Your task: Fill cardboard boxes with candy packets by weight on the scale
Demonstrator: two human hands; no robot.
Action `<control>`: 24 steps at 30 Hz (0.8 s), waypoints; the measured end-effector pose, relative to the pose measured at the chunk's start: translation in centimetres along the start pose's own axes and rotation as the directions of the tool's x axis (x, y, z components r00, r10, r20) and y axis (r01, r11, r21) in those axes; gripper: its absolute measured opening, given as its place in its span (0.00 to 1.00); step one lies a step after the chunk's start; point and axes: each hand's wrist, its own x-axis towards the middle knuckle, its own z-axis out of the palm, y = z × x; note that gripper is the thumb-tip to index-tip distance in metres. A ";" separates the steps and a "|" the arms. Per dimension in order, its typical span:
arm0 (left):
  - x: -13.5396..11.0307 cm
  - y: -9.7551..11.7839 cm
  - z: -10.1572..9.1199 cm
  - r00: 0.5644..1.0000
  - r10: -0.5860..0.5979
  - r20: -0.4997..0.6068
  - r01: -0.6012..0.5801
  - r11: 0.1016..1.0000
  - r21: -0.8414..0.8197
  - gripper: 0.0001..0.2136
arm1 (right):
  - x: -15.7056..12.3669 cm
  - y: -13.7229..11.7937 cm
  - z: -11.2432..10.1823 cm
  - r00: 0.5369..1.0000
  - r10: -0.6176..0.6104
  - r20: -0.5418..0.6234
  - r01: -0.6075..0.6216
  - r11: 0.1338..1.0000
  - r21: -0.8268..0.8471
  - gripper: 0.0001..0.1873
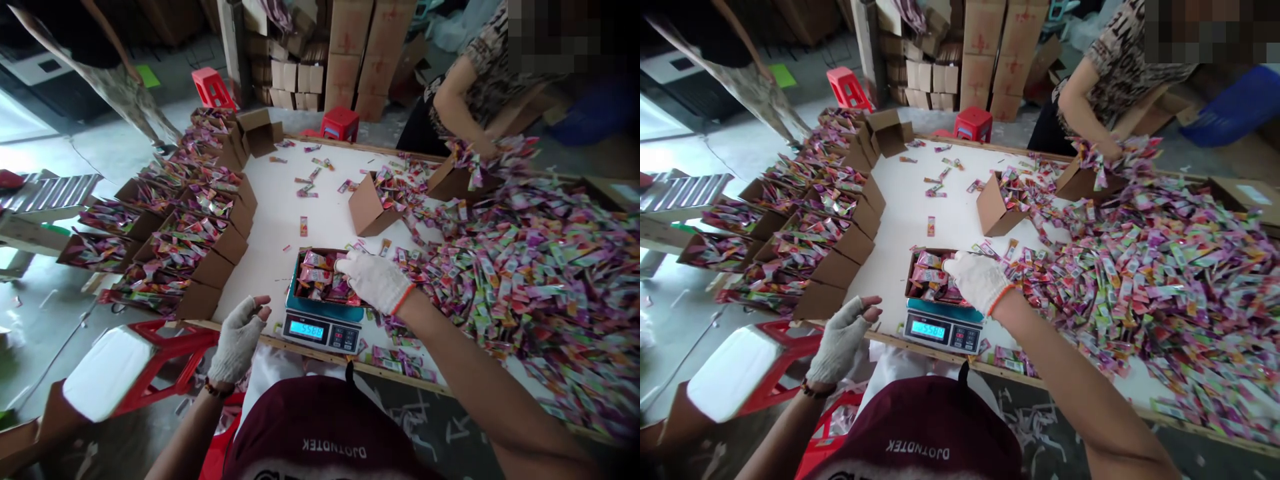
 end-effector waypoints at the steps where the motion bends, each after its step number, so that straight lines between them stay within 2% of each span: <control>1: 0.3 0.3 0.4 1.000 0.008 0.010 -0.009 1.000 0.017 0.21 | -0.2 0.3 0.2 0.999 0.030 -0.012 -0.030 0.999 0.011 0.16; 3: 1.0 0.7 1.5 0.999 0.038 0.028 -0.039 0.999 0.015 0.20 | -1.0 1.3 0.8 0.989 0.119 -0.089 -0.114 0.992 0.057 0.15; 6: 2.0 1.1 3.3 0.992 0.100 0.070 -0.098 0.995 -0.033 0.19 | -3.1 3.7 2.4 0.927 0.302 -0.224 -0.267 0.948 0.173 0.16; 8: 2.6 1.1 4.5 0.985 0.144 0.094 -0.139 0.989 -0.055 0.20 | -4.6 5.0 3.5 0.894 0.382 -0.236 -0.329 0.915 0.233 0.15; 9: 3.0 1.0 5.0 0.982 0.167 0.094 -0.162 0.985 -0.055 0.20 | -5.0 5.3 3.9 0.899 0.378 -0.223 -0.322 0.913 0.250 0.14; 11: 3.7 0.7 6.0 0.974 0.215 0.067 -0.214 0.977 -0.024 0.22 | -5.0 5.0 4.3 0.944 0.273 -0.184 -0.226 0.944 0.240 0.15; 14: 5.0 0.3 7.0 0.965 0.264 -0.004 -0.260 0.953 0.155 0.24 | -2.4 2.7 4.4 0.992 0.110 -0.057 -0.101 0.986 0.132 0.21; 17: 6.3 -0.1 7.6 0.964 0.265 -0.031 -0.240 0.910 0.338 0.28 | 1.6 0.6 4.2 0.991 0.133 0.035 -0.134 0.990 0.041 0.25; 19: 7.0 -0.3 7.8 0.976 0.219 -0.004 -0.203 0.912 0.357 0.30 | 3.0 0.2 3.8 0.987 0.156 0.038 -0.158 0.987 0.043 0.22; 21: 7.3 -0.4 7.9 0.988 0.149 0.035 -0.153 0.932 0.329 0.30 | 2.3 1.1 3.2 0.988 0.149 0.033 -0.151 0.986 0.067 0.18; 23: 7.4 -0.4 7.9 0.993 0.097 0.072 -0.114 0.953 0.280 0.29 | -0.5 3.2 2.5 0.987 0.160 0.004 -0.159 0.980 0.123 0.14; 24: 7.4 -0.4 8.0 0.992 0.086 0.089 -0.105 0.963 0.249 0.27 | -2.5 4.7 2.2 0.975 0.221 -0.028 -0.214 0.962 0.169 0.13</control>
